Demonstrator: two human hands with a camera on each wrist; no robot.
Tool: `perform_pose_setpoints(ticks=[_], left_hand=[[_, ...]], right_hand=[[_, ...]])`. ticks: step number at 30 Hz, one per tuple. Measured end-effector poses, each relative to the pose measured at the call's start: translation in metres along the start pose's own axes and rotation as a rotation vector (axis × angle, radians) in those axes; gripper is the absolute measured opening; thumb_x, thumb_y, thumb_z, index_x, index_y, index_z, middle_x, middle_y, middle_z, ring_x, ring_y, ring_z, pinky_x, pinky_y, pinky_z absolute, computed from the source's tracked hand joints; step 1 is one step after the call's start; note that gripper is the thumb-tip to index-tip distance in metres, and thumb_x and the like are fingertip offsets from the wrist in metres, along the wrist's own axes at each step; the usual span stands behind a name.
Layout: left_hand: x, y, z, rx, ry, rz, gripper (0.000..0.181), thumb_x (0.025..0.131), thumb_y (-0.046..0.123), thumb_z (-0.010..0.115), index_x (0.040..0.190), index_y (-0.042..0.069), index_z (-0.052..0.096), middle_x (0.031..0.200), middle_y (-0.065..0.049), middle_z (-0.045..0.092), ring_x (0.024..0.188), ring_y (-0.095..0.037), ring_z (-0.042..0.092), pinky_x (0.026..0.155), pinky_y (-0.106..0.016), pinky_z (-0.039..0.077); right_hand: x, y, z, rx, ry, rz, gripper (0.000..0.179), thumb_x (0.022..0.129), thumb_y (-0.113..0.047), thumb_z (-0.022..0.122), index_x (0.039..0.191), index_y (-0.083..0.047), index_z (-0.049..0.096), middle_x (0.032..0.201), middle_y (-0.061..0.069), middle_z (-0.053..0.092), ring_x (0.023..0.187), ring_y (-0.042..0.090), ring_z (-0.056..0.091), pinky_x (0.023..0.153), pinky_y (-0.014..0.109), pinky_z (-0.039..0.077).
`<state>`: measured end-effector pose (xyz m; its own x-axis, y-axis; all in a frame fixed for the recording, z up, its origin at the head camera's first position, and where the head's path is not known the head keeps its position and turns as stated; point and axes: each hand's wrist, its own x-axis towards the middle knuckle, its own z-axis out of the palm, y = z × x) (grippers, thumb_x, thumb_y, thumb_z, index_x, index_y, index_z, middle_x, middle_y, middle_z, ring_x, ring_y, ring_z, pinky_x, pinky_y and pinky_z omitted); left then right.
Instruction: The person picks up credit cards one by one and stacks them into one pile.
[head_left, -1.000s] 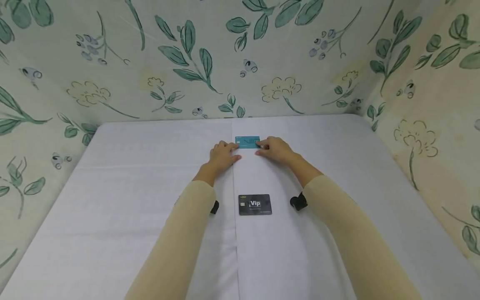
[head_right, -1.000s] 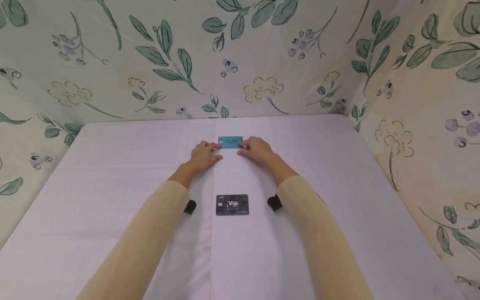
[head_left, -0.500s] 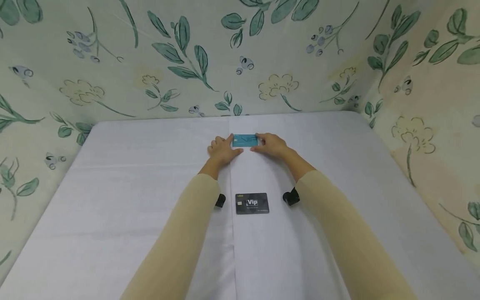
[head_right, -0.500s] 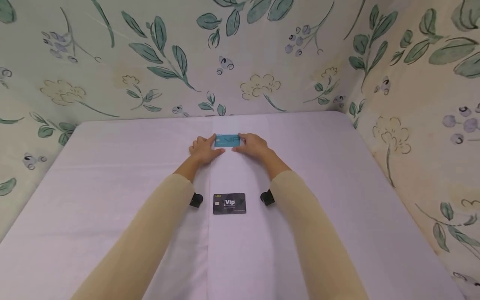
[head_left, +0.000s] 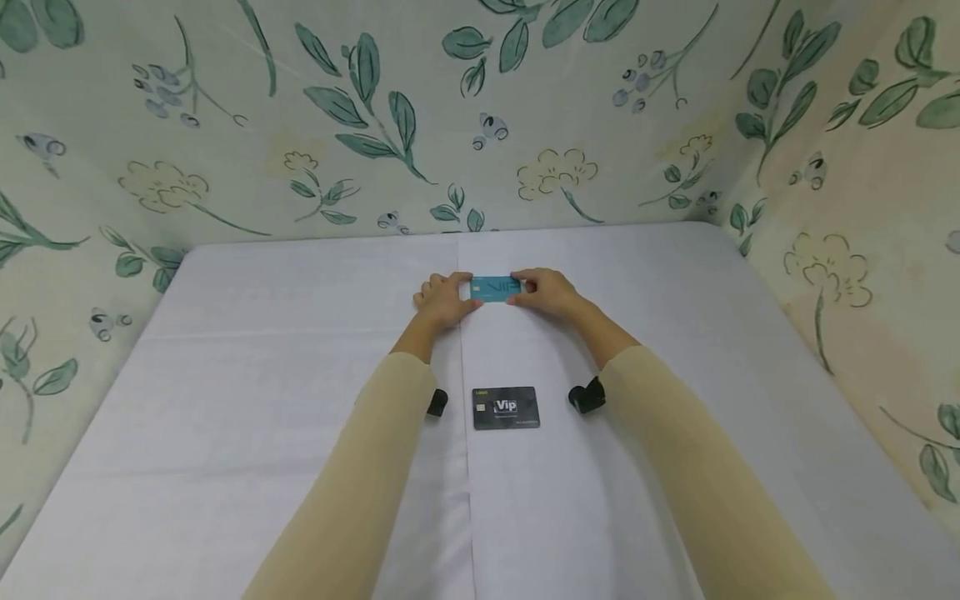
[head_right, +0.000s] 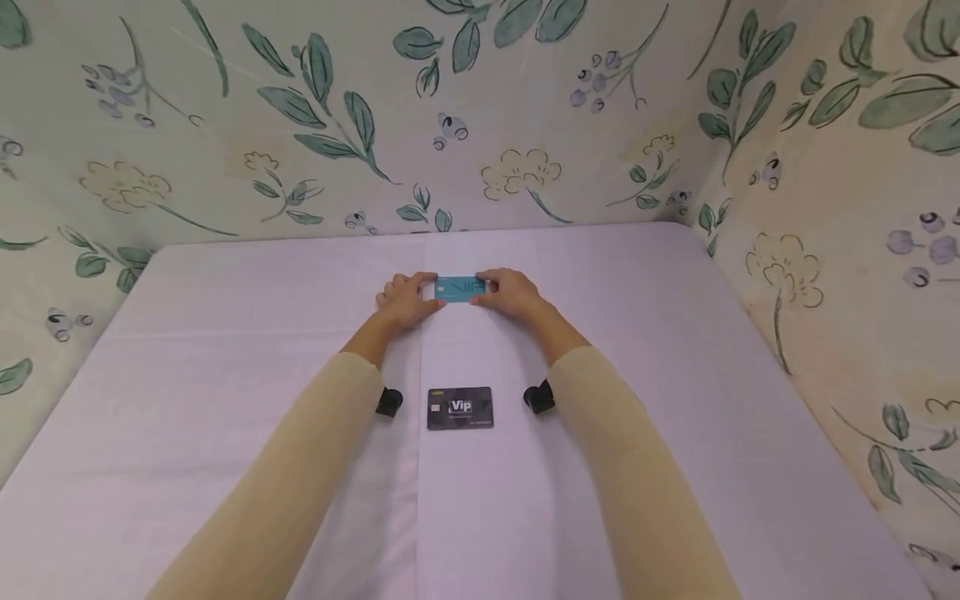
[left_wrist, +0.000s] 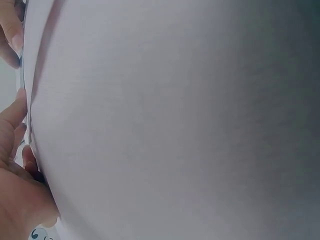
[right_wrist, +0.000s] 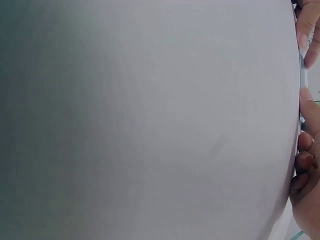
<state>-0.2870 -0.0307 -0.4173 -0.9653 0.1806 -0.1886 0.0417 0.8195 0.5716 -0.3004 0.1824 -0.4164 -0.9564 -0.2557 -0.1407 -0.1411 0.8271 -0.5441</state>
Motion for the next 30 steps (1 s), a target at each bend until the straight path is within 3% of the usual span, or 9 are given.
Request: perform_pose_setpoints(ticks=[12, 17, 25, 30], left_hand=[[0.001, -0.004, -0.001, -0.094, 0.020, -0.008, 0.057, 0.084, 0.037, 0.070, 0.136, 0.030, 0.046, 0.131, -0.013, 0.039, 0.113, -0.028, 0.035, 0.099, -0.045, 0.022], [0.003, -0.006, 0.001, -0.126, 0.045, 0.000, 0.057, 0.083, 0.033, 0.072, 0.134, 0.029, 0.047, 0.123, -0.007, 0.044, 0.109, -0.026, 0.037, 0.097, -0.045, 0.022], [0.002, -0.011, -0.002, -0.271, 0.061, 0.053, 0.056, 0.082, 0.021, 0.074, 0.131, 0.020, 0.049, 0.114, 0.001, 0.058, 0.107, -0.022, 0.048, 0.096, -0.044, 0.017], [0.003, -0.013, 0.000, -0.258, 0.032, 0.065, 0.061, 0.080, 0.022, 0.076, 0.135, 0.019, 0.050, 0.114, -0.001, 0.059, 0.109, -0.021, 0.049, 0.098, -0.043, 0.017]], right_hand=[[-0.006, 0.005, 0.006, 0.127, 0.060, -0.038, 0.060, 0.084, -0.027, 0.072, 0.134, -0.007, 0.046, 0.097, 0.009, 0.051, 0.083, 0.020, 0.044, 0.072, 0.029, 0.035], [-0.006, 0.004, 0.008, 0.163, 0.070, -0.041, 0.062, 0.082, -0.025, 0.074, 0.131, -0.005, 0.042, 0.098, 0.008, 0.050, 0.083, 0.020, 0.043, 0.072, 0.029, 0.034], [-0.008, 0.001, 0.004, 0.202, 0.051, -0.069, 0.064, 0.078, -0.024, 0.078, 0.131, -0.005, 0.046, 0.101, 0.009, 0.053, 0.084, 0.020, 0.044, 0.077, 0.031, 0.036], [-0.013, 0.002, 0.001, 0.221, 0.023, -0.057, 0.068, 0.076, -0.023, 0.080, 0.133, -0.004, 0.047, 0.104, 0.009, 0.054, 0.086, 0.021, 0.043, 0.076, 0.031, 0.036]])
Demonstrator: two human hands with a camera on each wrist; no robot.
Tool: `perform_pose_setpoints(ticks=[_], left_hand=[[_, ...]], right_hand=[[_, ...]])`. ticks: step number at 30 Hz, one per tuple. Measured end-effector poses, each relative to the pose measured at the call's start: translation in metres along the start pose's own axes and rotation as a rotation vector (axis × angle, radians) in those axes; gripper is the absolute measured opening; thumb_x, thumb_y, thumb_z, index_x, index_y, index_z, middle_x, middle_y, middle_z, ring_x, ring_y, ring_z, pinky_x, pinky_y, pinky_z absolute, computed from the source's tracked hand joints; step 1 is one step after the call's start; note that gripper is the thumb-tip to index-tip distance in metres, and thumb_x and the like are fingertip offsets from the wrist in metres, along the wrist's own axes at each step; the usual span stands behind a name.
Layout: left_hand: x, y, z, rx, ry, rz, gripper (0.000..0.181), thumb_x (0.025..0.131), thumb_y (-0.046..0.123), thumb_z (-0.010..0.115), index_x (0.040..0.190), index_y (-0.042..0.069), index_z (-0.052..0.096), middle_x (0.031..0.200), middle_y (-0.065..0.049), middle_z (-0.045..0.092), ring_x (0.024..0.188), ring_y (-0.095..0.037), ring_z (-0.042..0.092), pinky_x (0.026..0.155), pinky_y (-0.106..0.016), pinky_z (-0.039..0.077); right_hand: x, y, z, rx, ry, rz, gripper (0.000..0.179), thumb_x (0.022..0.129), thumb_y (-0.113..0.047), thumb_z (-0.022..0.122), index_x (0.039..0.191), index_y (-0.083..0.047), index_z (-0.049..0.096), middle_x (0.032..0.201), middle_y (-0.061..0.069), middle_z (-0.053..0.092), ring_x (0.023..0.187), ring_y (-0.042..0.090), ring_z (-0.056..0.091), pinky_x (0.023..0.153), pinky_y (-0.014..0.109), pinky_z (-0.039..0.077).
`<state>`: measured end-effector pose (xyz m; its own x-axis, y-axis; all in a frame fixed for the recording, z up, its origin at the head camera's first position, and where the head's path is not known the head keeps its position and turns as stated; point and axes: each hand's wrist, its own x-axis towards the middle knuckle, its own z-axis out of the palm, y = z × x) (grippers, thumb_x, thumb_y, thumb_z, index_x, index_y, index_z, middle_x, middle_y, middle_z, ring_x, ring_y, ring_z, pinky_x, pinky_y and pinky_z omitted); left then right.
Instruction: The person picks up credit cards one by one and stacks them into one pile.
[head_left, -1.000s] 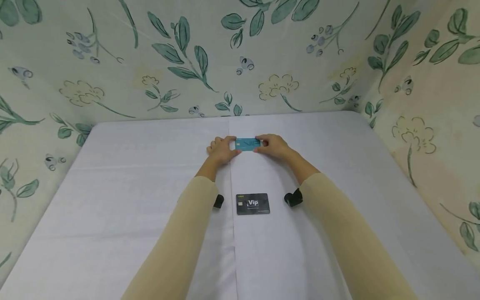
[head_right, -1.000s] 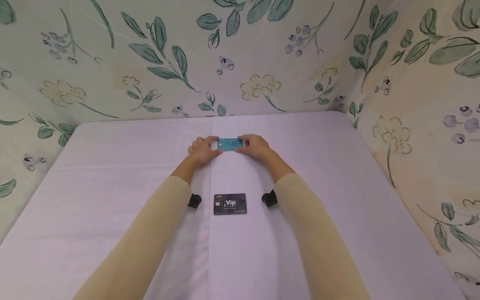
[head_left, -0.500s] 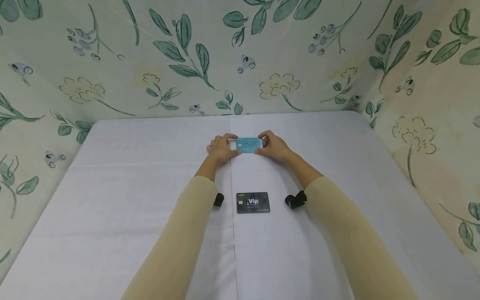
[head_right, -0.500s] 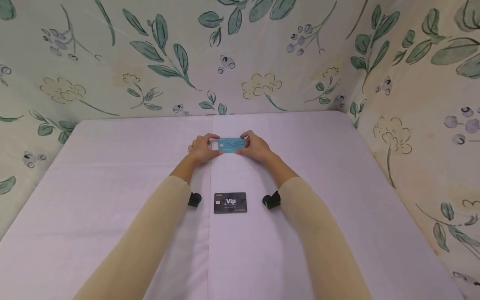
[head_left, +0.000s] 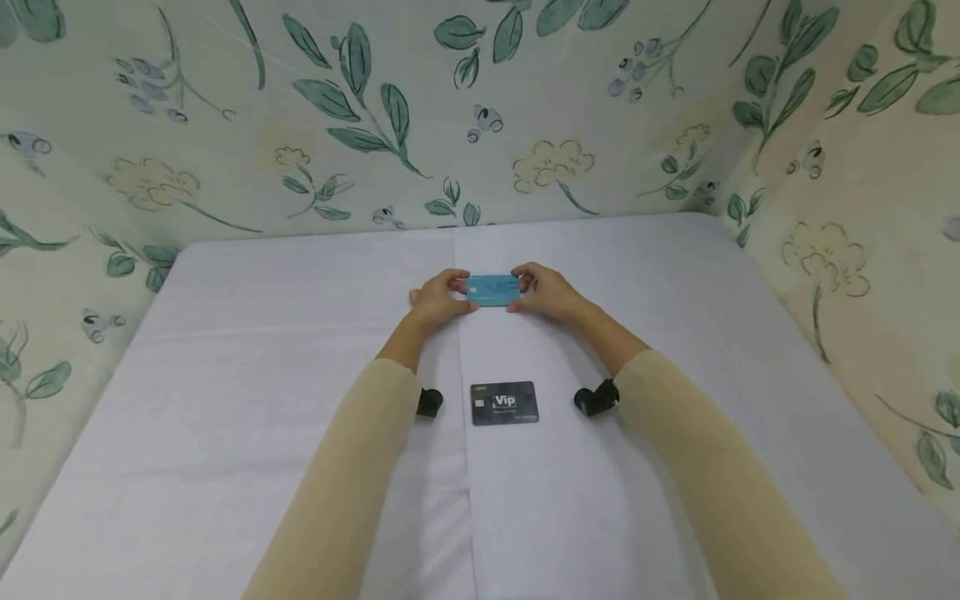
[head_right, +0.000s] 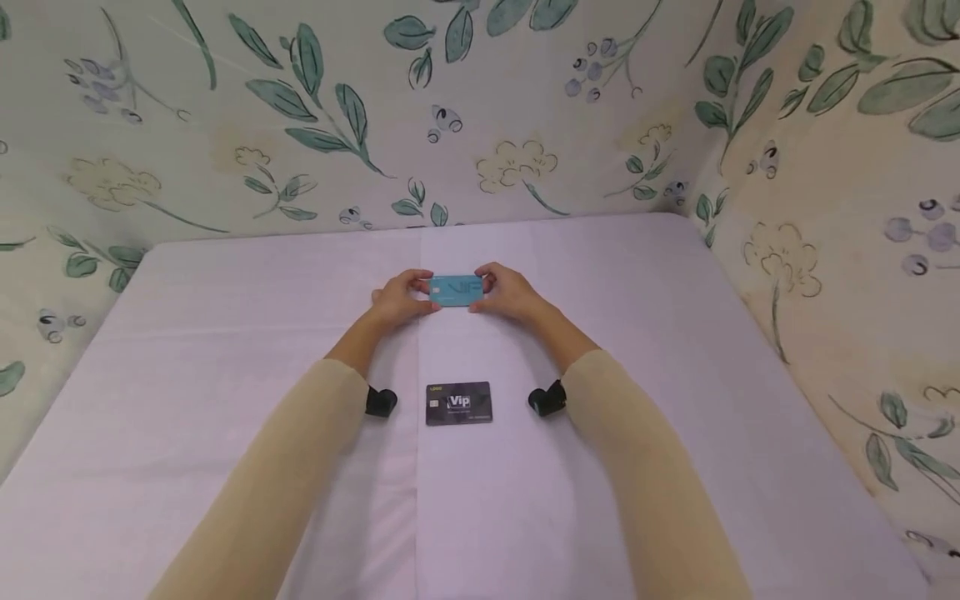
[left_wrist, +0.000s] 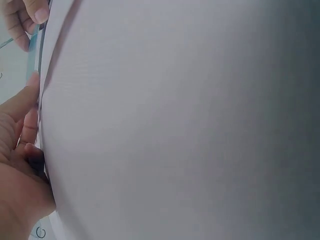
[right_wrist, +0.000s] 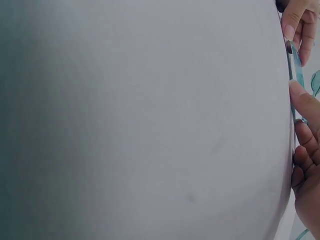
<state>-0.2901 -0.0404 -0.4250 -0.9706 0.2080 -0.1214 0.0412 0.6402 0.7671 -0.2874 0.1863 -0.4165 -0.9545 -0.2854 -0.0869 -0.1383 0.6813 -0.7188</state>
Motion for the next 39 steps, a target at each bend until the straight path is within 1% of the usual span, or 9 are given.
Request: perform_pose_setpoints(ticks=[3, 8, 12, 15, 19, 22, 27, 33, 39], left_hand=[[-0.001, -0.001, 0.002, 0.002, -0.016, 0.008, 0.063, 0.079, 0.023, 0.077, 0.135, 0.020, 0.050, 0.115, 0.000, 0.060, 0.111, -0.021, 0.046, 0.100, -0.042, 0.018], [-0.006, -0.002, 0.002, -0.016, -0.010, 0.017, 0.060, 0.078, 0.024, 0.078, 0.132, 0.017, 0.053, 0.113, 0.001, 0.062, 0.110, -0.022, 0.042, 0.099, -0.041, 0.019], [-0.010, -0.003, -0.001, 0.028, -0.002, 0.058, 0.045, 0.085, 0.023, 0.071, 0.126, 0.014, 0.056, 0.110, -0.001, 0.064, 0.102, -0.023, 0.047, 0.097, -0.040, 0.021], [-0.011, -0.005, -0.003, 0.087, 0.000, 0.080, 0.052, 0.085, 0.027, 0.071, 0.131, 0.013, 0.052, 0.109, -0.001, 0.063, 0.099, -0.020, 0.053, 0.100, -0.040, 0.021], [-0.009, -0.006, -0.003, 0.134, -0.028, 0.087, 0.077, 0.078, 0.032, 0.078, 0.143, 0.015, 0.041, 0.110, 0.000, 0.060, 0.105, -0.019, 0.052, 0.103, -0.043, 0.018], [-0.009, -0.006, -0.003, 0.148, -0.045, 0.096, 0.076, 0.076, 0.034, 0.079, 0.141, 0.017, 0.044, 0.108, 0.000, 0.060, 0.106, -0.020, 0.050, 0.102, -0.043, 0.019], [-0.009, -0.008, -0.004, 0.148, -0.045, 0.128, 0.068, 0.076, 0.035, 0.079, 0.135, 0.016, 0.052, 0.103, 0.000, 0.060, 0.098, -0.019, 0.049, 0.097, -0.041, 0.021], [-0.010, -0.013, -0.006, 0.124, -0.039, 0.155, 0.066, 0.073, 0.039, 0.080, 0.131, 0.016, 0.057, 0.096, 0.001, 0.057, 0.088, -0.019, 0.047, 0.093, -0.038, 0.023], [-0.013, -0.014, -0.009, 0.070, -0.084, 0.191, 0.066, 0.072, 0.036, 0.082, 0.129, 0.012, 0.058, 0.096, -0.001, 0.056, 0.089, -0.019, 0.047, 0.085, -0.033, 0.037]], right_hand=[[-0.003, 0.001, -0.002, -0.010, -0.007, 0.014, 0.069, 0.075, -0.022, 0.081, 0.133, -0.004, 0.048, 0.104, 0.008, 0.054, 0.087, 0.021, 0.043, 0.076, 0.031, 0.036], [-0.003, 0.002, -0.003, -0.040, -0.027, -0.006, 0.069, 0.074, -0.025, 0.081, 0.130, -0.002, 0.049, 0.101, 0.008, 0.055, 0.087, 0.021, 0.044, 0.077, 0.031, 0.037], [-0.004, 0.003, -0.004, -0.062, -0.029, -0.025, 0.066, 0.074, -0.026, 0.081, 0.127, -0.001, 0.052, 0.097, 0.009, 0.054, 0.085, 0.021, 0.045, 0.075, 0.030, 0.037], [-0.006, 0.003, -0.005, -0.067, -0.036, -0.038, 0.063, 0.075, -0.025, 0.081, 0.126, -0.001, 0.053, 0.096, 0.009, 0.054, 0.085, 0.020, 0.044, 0.075, 0.030, 0.037], [-0.008, 0.002, -0.005, -0.063, -0.068, -0.064, 0.062, 0.076, -0.025, 0.080, 0.126, -0.001, 0.052, 0.096, 0.009, 0.053, 0.085, 0.020, 0.045, 0.075, 0.030, 0.038], [-0.009, 0.002, -0.005, -0.053, -0.082, -0.081, 0.063, 0.076, -0.026, 0.080, 0.127, -0.001, 0.052, 0.095, 0.008, 0.052, 0.084, 0.020, 0.045, 0.074, 0.029, 0.039], [-0.008, 0.002, -0.004, -0.051, -0.091, -0.112, 0.062, 0.077, -0.027, 0.079, 0.126, -0.001, 0.053, 0.094, 0.007, 0.052, 0.082, 0.019, 0.046, 0.072, 0.028, 0.039], [-0.012, -0.001, -0.005, -0.072, -0.108, -0.128, 0.061, 0.075, -0.031, 0.080, 0.123, -0.002, 0.055, 0.094, 0.007, 0.055, 0.082, 0.019, 0.047, 0.072, 0.028, 0.040], [-0.016, -0.001, -0.007, -0.091, -0.104, -0.131, 0.059, 0.073, -0.031, 0.082, 0.120, -0.003, 0.059, 0.092, 0.006, 0.057, 0.081, 0.019, 0.048, 0.072, 0.028, 0.041]])
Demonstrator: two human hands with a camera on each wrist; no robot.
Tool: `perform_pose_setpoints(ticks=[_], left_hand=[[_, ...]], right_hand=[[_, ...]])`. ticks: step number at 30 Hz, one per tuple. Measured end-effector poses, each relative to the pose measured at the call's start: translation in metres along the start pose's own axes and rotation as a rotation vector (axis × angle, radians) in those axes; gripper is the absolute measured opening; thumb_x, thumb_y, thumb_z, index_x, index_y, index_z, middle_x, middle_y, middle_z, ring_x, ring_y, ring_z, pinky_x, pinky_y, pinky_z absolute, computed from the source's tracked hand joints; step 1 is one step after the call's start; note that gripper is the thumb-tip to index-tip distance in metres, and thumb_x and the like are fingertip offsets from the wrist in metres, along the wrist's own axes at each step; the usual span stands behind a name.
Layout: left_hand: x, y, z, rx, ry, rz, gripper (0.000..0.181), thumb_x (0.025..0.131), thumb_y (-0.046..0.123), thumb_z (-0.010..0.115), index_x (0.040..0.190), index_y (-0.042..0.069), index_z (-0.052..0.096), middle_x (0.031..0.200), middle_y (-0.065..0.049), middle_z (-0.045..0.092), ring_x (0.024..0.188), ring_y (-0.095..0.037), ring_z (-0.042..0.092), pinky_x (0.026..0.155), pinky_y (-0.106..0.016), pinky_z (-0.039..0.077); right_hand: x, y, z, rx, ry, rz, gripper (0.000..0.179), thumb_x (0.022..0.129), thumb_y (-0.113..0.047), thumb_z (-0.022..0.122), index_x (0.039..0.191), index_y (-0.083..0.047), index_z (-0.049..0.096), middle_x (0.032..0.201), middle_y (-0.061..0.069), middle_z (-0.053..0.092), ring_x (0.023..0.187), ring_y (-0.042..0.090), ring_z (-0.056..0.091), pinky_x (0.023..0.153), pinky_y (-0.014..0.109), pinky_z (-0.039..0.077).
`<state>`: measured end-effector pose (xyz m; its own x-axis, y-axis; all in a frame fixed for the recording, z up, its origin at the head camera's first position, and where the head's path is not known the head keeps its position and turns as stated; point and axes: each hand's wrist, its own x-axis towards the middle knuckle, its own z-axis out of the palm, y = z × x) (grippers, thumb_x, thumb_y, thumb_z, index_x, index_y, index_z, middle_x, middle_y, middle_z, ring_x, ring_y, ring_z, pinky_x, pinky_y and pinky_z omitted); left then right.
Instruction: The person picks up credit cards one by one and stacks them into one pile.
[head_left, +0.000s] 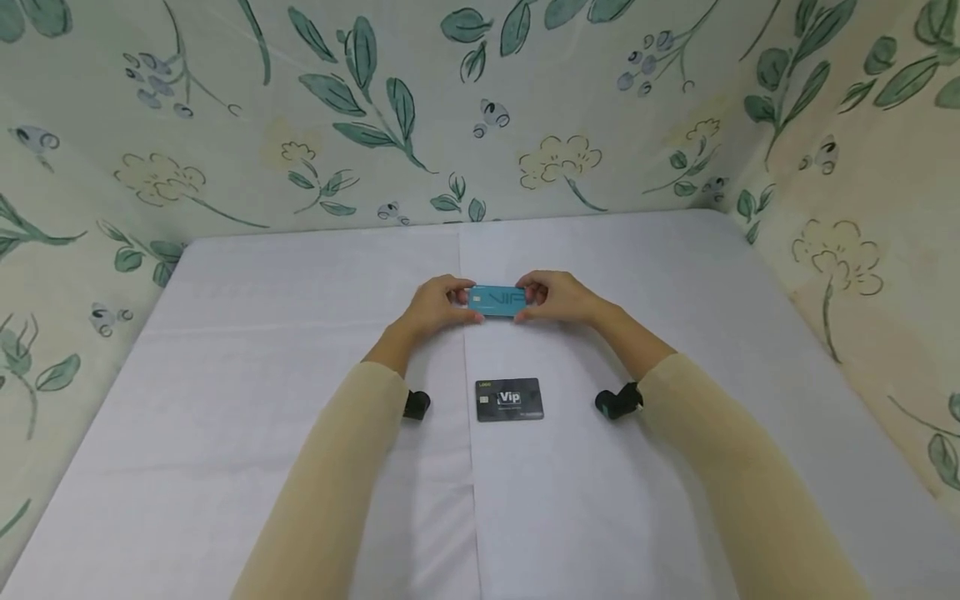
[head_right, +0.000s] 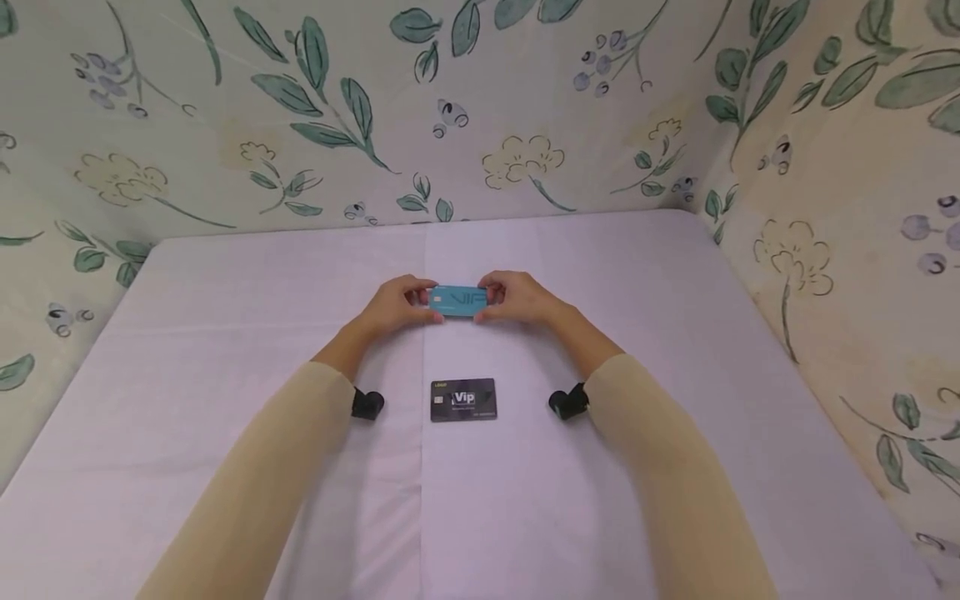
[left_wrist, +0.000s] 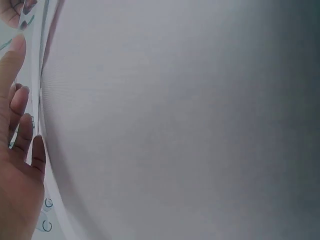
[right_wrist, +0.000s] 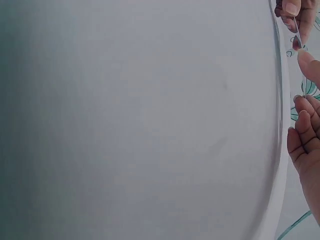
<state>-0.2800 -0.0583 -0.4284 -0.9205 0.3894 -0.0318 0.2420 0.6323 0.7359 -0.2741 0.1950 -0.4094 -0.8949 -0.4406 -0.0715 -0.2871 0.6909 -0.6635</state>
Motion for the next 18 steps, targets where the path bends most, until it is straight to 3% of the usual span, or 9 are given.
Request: perform_pose_setpoints(ticks=[10, 18], left_hand=[[-0.007, 0.017, -0.002, 0.037, -0.018, 0.074, 0.066, 0.071, 0.036, 0.082, 0.127, 0.009, 0.060, 0.090, -0.003, 0.056, 0.086, -0.019, 0.047, 0.076, -0.031, 0.040], [-0.019, 0.025, -0.001, 0.066, -0.012, 0.089, 0.066, 0.070, 0.040, 0.082, 0.125, 0.012, 0.061, 0.086, -0.001, 0.054, 0.084, -0.019, 0.046, 0.070, -0.030, 0.038]], right_hand=[[-0.018, 0.002, -0.009, 0.016, 0.006, -0.038, 0.059, 0.072, -0.030, 0.082, 0.119, -0.002, 0.059, 0.093, 0.008, 0.058, 0.081, 0.019, 0.049, 0.070, 0.028, 0.041], [-0.030, -0.005, -0.013, 0.048, -0.004, -0.054, 0.056, 0.071, -0.027, 0.083, 0.117, -0.003, 0.061, 0.093, 0.007, 0.060, 0.082, 0.020, 0.052, 0.071, 0.030, 0.042]])
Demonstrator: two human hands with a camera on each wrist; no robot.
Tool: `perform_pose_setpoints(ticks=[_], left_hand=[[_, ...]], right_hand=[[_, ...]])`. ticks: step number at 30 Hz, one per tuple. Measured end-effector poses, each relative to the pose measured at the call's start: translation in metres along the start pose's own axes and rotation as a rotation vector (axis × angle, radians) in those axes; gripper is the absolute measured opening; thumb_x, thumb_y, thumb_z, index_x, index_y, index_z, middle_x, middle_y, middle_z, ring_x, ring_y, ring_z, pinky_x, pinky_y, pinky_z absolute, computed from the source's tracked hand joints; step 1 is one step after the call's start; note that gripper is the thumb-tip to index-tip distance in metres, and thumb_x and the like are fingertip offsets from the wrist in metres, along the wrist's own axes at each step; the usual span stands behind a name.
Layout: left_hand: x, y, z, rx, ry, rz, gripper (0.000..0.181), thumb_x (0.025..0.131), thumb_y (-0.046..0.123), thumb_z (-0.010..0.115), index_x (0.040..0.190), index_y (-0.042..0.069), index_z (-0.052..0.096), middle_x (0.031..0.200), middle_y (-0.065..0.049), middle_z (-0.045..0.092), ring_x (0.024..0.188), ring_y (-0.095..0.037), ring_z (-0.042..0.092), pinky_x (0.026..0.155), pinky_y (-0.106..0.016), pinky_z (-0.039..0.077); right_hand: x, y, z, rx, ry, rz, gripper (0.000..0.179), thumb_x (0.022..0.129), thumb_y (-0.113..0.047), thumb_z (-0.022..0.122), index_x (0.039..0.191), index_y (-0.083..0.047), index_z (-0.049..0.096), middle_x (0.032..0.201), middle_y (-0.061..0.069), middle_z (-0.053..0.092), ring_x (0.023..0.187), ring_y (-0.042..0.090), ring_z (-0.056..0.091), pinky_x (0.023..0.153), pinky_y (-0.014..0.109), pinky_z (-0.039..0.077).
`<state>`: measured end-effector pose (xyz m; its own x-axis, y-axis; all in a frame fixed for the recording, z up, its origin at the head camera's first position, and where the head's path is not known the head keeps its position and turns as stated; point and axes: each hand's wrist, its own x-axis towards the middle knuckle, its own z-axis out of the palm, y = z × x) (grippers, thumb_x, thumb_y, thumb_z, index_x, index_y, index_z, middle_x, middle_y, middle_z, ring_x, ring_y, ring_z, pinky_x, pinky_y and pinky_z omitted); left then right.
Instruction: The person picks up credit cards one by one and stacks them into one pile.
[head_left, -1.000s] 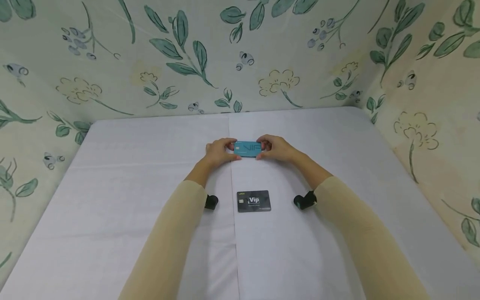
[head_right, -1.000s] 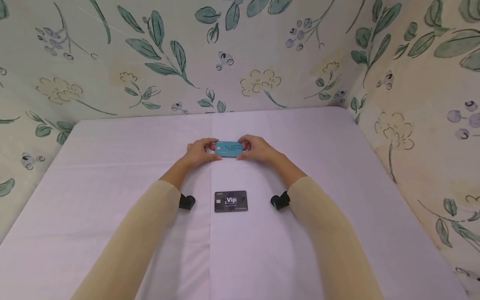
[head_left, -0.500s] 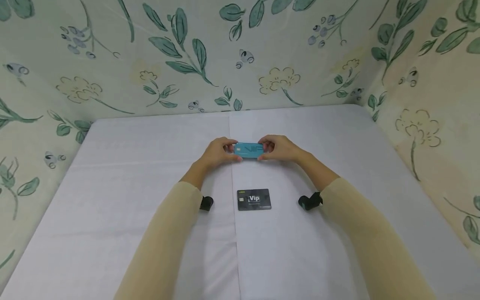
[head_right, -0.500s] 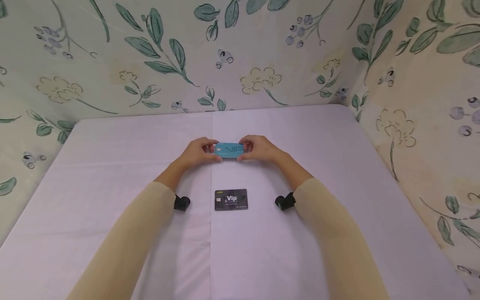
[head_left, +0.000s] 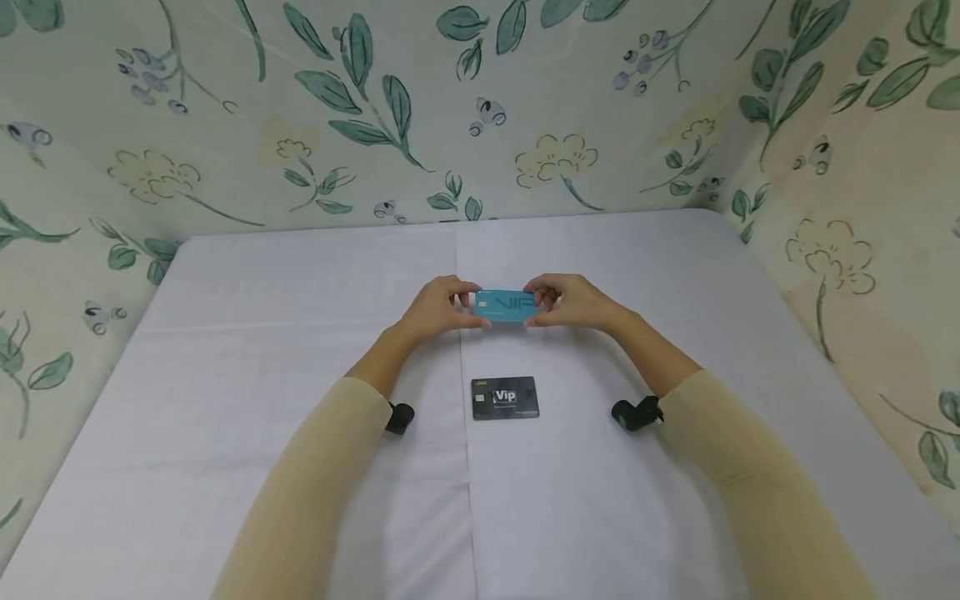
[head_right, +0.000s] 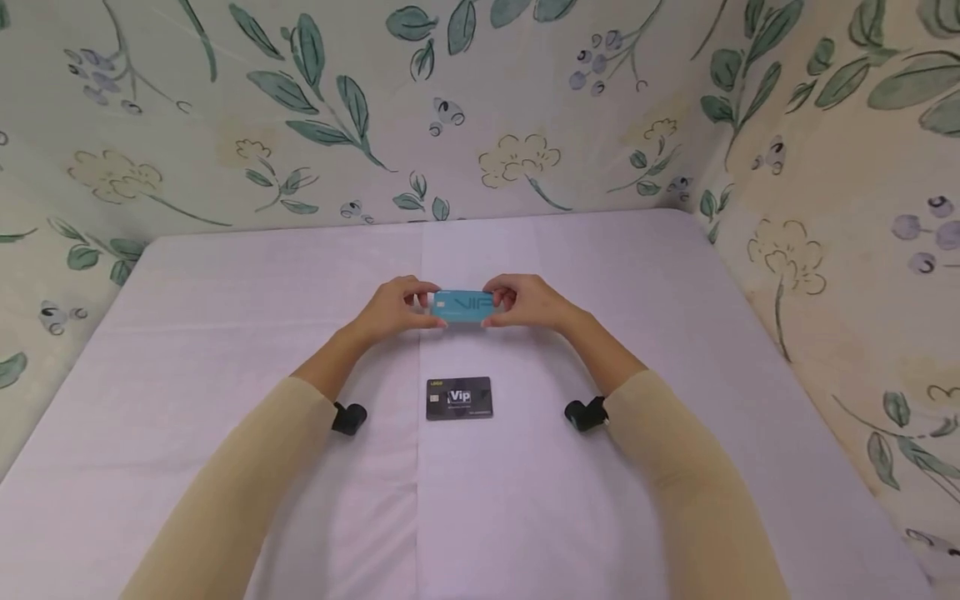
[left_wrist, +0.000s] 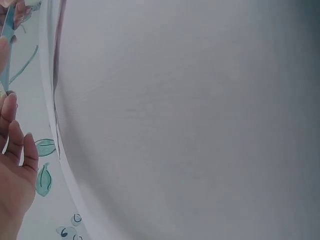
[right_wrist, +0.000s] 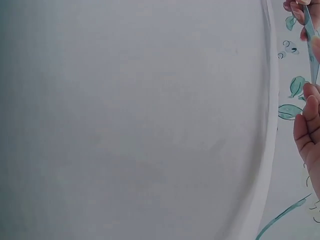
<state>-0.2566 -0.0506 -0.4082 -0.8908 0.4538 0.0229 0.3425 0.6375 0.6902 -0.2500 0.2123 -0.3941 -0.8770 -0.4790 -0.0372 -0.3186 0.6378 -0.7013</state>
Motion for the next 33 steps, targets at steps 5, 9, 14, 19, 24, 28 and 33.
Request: perform_pose_setpoints(ticks=[5, 9, 14, 19, 24, 28, 33], left_hand=[[-0.008, 0.005, -0.001, 0.054, 0.027, 0.006, 0.067, 0.069, 0.044, 0.082, 0.124, 0.013, 0.062, 0.083, 0.000, 0.054, 0.083, -0.019, 0.047, 0.067, -0.029, 0.038], [-0.016, 0.010, -0.002, 0.072, 0.040, -0.002, 0.067, 0.068, 0.046, 0.082, 0.124, 0.014, 0.063, 0.082, 0.000, 0.054, 0.084, -0.019, 0.047, 0.066, -0.030, 0.039], [-0.026, 0.016, -0.002, 0.090, 0.035, -0.005, 0.067, 0.068, 0.048, 0.081, 0.124, 0.015, 0.063, 0.083, 0.002, 0.054, 0.086, -0.018, 0.047, 0.066, -0.030, 0.039], [-0.038, 0.022, -0.005, 0.094, 0.034, -0.009, 0.067, 0.067, 0.047, 0.082, 0.123, 0.015, 0.063, 0.084, 0.002, 0.054, 0.087, -0.018, 0.046, 0.067, -0.030, 0.039], [-0.052, 0.032, -0.009, 0.112, 0.051, 0.005, 0.066, 0.067, 0.048, 0.082, 0.122, 0.015, 0.064, 0.083, 0.003, 0.054, 0.086, -0.018, 0.046, 0.067, -0.030, 0.039], [-0.063, 0.037, -0.010, 0.115, 0.065, 0.022, 0.065, 0.068, 0.048, 0.081, 0.121, 0.015, 0.065, 0.082, 0.004, 0.055, 0.085, -0.018, 0.047, 0.065, -0.030, 0.040], [-0.076, 0.042, -0.008, 0.121, 0.085, 0.035, 0.063, 0.068, 0.046, 0.082, 0.120, 0.016, 0.065, 0.083, 0.004, 0.056, 0.085, -0.018, 0.049, 0.064, -0.029, 0.041]], right_hand=[[-0.004, -0.005, -0.001, -0.001, -0.008, -0.025, 0.056, 0.071, -0.026, 0.082, 0.117, -0.003, 0.060, 0.093, 0.007, 0.059, 0.082, 0.020, 0.052, 0.071, 0.031, 0.042], [-0.009, -0.012, 0.000, -0.012, -0.007, -0.041, 0.057, 0.071, -0.026, 0.082, 0.117, -0.002, 0.060, 0.092, 0.008, 0.059, 0.081, 0.020, 0.052, 0.070, 0.031, 0.042], [-0.018, -0.020, 0.002, -0.026, 0.003, -0.064, 0.055, 0.070, -0.025, 0.083, 0.115, -0.002, 0.061, 0.089, 0.007, 0.058, 0.078, 0.019, 0.050, 0.070, 0.031, 0.042], [-0.026, -0.026, 0.003, -0.030, 0.011, -0.087, 0.055, 0.070, -0.026, 0.083, 0.115, -0.003, 0.061, 0.090, 0.009, 0.058, 0.078, 0.019, 0.050, 0.071, 0.031, 0.042], [-0.035, -0.032, 0.005, -0.018, 0.012, -0.100, 0.054, 0.070, -0.025, 0.083, 0.114, -0.004, 0.061, 0.091, 0.013, 0.058, 0.079, 0.018, 0.049, 0.071, 0.031, 0.043], [-0.044, -0.038, 0.006, 0.006, 0.012, -0.121, 0.051, 0.070, -0.021, 0.083, 0.113, -0.004, 0.061, 0.090, 0.015, 0.058, 0.078, 0.019, 0.049, 0.069, 0.034, 0.043], [-0.055, -0.047, 0.007, -0.002, 0.019, -0.140, 0.050, 0.070, -0.020, 0.083, 0.112, -0.004, 0.061, 0.088, 0.016, 0.057, 0.075, 0.019, 0.048, 0.065, 0.028, 0.041]])
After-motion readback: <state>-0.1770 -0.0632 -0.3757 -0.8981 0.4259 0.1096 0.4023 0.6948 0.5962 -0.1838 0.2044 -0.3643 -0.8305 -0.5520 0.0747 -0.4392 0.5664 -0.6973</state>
